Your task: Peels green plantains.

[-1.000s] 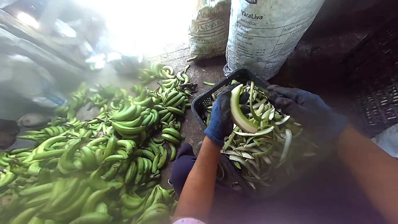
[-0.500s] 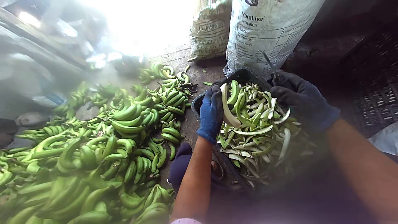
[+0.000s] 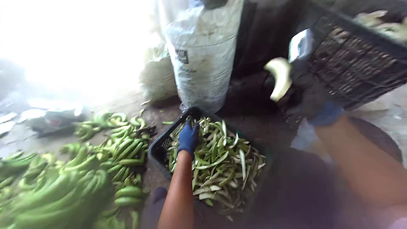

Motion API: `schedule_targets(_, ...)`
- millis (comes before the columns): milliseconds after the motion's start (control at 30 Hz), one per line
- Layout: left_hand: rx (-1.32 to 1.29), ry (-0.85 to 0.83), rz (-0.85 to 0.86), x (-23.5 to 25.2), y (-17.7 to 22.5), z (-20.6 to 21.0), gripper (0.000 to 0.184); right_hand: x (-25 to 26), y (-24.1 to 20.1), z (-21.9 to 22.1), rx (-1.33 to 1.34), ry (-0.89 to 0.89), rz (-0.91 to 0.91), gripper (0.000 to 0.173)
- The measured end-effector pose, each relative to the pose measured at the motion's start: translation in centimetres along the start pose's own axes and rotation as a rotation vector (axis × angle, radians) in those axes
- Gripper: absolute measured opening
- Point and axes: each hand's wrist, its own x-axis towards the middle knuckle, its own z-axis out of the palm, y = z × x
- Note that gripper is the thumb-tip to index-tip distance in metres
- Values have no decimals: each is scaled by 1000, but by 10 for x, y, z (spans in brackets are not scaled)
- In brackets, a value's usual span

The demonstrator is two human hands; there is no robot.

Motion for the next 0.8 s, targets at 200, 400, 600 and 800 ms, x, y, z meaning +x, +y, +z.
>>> schedule_targets(200,217,7,-248,49,-9,49,75,35,-84,-36,176,-56,-451,53)
schedule_targets(400,284,79,-423,59,-23,61,93,-9,52,25,149,-208,132,36)
schedule_targets(600,213,-16,-289,46,-18,40,78,-25,80,49,46,-424,415,40)
schedule_targets(800,-629,73,3,-24,0,-9,74,-29,129,57,-32,-356,553,36)
